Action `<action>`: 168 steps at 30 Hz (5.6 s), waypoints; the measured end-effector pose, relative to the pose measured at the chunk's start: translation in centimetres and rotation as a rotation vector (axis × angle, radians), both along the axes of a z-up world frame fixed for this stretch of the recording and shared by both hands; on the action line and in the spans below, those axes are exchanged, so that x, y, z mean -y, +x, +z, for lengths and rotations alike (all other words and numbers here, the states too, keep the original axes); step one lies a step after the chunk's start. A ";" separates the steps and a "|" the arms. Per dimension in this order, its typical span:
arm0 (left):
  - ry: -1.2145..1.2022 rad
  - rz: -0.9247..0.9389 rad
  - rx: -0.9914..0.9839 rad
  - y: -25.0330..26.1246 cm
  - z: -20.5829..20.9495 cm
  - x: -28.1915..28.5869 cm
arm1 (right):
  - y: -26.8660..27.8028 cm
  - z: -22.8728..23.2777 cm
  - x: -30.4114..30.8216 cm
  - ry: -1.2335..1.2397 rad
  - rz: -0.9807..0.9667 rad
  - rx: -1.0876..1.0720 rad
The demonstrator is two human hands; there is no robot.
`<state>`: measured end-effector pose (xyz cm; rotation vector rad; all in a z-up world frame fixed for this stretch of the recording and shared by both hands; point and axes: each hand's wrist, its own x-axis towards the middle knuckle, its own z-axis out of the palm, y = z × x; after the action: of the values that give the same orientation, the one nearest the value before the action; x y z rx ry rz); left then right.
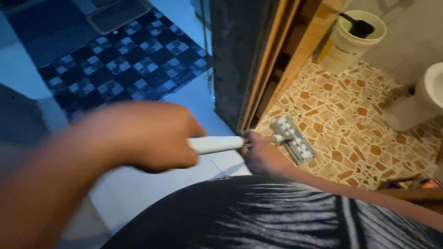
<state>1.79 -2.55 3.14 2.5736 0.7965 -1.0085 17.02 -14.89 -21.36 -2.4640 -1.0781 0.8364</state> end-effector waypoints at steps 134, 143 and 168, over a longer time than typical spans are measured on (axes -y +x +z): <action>0.260 -0.280 0.343 21.9 -6.1 3.8 | 26.1 -8.5 -4.2 0.216 -0.288 -0.365; 0.163 -0.279 0.388 28.3 -8.4 4.1 | 31.9 -10.2 -1.1 0.156 -0.173 0.095; -0.665 -0.072 0.023 39.6 -19.1 10.2 | 27.6 -3.3 13.2 0.895 -1.304 -1.459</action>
<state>41.37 -12.76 -15.92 2.0397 0.2855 -1.0412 44.67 -28.09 -24.64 -0.8176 0.5852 0.9305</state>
